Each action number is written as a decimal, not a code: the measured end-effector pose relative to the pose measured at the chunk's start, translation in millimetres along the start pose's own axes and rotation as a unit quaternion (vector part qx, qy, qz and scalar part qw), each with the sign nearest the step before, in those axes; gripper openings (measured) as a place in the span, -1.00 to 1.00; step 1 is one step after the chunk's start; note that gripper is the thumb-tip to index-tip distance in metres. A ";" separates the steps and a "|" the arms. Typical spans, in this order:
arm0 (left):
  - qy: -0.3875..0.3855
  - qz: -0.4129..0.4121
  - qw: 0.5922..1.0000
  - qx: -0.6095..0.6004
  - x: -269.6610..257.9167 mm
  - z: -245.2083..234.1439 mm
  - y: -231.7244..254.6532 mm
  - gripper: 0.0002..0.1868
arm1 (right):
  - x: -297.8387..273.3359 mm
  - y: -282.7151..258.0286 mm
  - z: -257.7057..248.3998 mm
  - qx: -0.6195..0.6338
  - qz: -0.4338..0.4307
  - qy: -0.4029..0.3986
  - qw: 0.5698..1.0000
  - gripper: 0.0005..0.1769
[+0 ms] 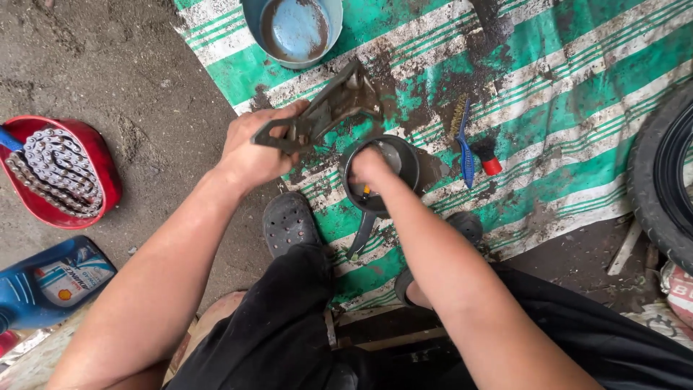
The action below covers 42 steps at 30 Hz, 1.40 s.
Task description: The person scrubs a dirty metal motorcycle swingarm with a brush and liquid from a small pot. They dip the brush into the pot repeatedly and scrub various surfaces of the part, including the ends and the central beam, while sitting on a tarp.
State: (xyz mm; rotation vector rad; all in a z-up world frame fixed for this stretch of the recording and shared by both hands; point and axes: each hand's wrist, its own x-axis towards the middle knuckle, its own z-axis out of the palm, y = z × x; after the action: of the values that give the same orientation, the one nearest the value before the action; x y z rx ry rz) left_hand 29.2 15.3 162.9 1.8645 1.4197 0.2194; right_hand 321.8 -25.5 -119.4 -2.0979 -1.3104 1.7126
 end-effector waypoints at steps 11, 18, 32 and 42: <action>0.094 0.166 0.980 0.064 -0.3 22.1 -51.8 -0.53 | -104.8 -137.4 -70.2 0.318 -0.018 -0.021 0.948 -0.67; 0.128 0.222 0.957 0.132 4.9 30.5 -62.8 -0.60 | -119.6 -178.6 -106.8 0.260 -0.052 -0.024 0.964 -0.65; 0.151 0.267 0.937 0.170 17.7 41.2 -89.4 -0.68 | -23.7 26.1 -20.9 -0.371 0.002 0.071 0.926 -0.62; 0.177 0.230 0.946 0.143 14.4 56.6 -105.5 -0.64 | -91.6 -30.5 -30.2 -0.505 -0.140 0.127 0.842 -0.59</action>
State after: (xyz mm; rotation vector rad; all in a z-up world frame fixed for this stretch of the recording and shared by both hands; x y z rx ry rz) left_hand -13.2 10.6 50.1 2.4841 1.2669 0.6335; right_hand 333.3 -57.0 -24.0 -2.2137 -2.6036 0.5647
